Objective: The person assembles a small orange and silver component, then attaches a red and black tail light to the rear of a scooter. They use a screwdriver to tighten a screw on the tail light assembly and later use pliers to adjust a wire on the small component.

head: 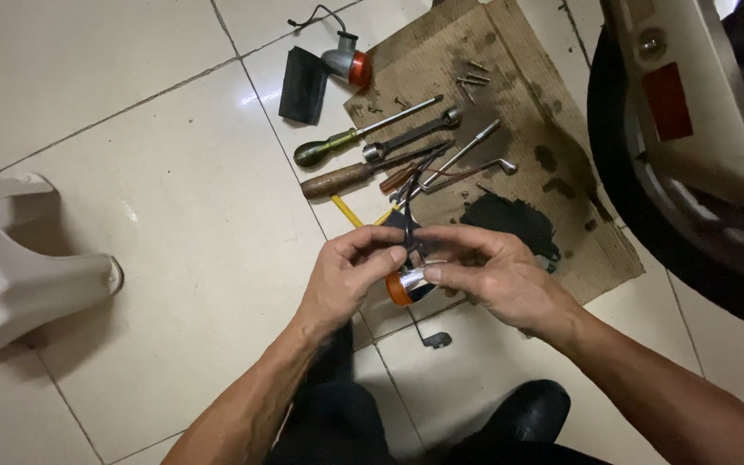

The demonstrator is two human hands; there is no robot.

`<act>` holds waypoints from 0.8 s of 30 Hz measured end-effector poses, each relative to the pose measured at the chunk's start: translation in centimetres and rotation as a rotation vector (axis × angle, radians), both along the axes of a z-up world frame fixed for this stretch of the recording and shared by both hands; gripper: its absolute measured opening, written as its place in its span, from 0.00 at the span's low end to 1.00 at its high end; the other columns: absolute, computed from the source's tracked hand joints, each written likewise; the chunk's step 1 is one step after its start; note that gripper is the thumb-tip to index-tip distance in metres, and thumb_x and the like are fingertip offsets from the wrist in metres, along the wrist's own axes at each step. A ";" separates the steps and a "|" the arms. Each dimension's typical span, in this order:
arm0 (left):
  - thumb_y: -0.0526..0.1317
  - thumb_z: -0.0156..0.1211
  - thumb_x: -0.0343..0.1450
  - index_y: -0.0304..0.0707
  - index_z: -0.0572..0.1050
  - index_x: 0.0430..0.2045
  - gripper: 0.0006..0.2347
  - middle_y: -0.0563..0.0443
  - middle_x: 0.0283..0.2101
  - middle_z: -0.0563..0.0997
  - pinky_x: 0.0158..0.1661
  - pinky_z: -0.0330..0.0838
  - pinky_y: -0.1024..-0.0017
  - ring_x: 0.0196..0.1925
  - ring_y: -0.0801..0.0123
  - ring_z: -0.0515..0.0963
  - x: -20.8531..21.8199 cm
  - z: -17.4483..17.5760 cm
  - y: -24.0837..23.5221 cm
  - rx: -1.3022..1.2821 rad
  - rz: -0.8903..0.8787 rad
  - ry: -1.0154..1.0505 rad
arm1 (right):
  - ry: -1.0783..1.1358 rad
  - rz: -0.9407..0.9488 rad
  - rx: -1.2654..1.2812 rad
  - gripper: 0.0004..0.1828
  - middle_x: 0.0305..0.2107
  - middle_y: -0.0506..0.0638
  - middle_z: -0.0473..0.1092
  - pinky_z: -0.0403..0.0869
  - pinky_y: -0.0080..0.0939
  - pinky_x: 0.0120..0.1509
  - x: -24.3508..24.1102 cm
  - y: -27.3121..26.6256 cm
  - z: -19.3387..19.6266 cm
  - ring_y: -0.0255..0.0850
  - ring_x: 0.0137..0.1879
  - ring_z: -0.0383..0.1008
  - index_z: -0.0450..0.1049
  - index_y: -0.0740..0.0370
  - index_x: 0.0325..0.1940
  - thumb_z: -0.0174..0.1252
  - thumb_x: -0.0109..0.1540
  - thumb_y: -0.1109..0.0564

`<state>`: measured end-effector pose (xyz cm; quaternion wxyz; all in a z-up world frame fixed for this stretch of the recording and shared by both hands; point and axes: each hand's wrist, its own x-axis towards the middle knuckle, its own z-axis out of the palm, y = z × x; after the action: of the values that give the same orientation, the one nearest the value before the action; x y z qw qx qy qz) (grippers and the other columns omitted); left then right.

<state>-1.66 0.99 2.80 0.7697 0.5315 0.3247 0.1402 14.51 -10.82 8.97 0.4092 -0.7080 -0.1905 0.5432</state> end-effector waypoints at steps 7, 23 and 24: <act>0.42 0.70 0.66 0.26 0.82 0.40 0.16 0.43 0.26 0.80 0.29 0.75 0.77 0.30 0.70 0.78 0.2 -1.5 -1.3 -0.159 0.089 0.064 | 0.156 -0.065 -0.078 0.29 0.35 0.68 0.77 0.80 0.42 0.38 0.0 -0.5 -1.0 0.46 0.36 0.77 0.74 0.66 0.63 0.66 0.56 0.64; 0.38 0.68 0.66 0.30 0.82 0.34 0.10 0.45 0.26 0.79 0.30 0.77 0.75 0.29 0.66 0.80 0.4 -2.7 -1.9 -0.563 0.204 0.029 | 0.150 0.020 -0.095 0.30 0.30 0.68 0.77 0.82 0.43 0.34 0.1 0.2 -1.0 0.46 0.32 0.77 0.71 0.67 0.65 0.64 0.58 0.63; 0.38 0.69 0.66 0.30 0.82 0.34 0.09 0.45 0.26 0.79 0.31 0.77 0.73 0.30 0.65 0.80 0.4 -2.9 -1.8 -0.549 0.203 0.024 | 0.148 0.028 -0.091 0.30 0.29 0.68 0.77 0.82 0.43 0.34 0.0 0.2 -1.0 0.46 0.32 0.77 0.71 0.67 0.65 0.64 0.58 0.64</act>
<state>-1.30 -0.80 -0.07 0.8629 0.2696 0.4111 0.1172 14.54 -10.60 8.00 0.3820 -0.6810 -0.1450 0.6077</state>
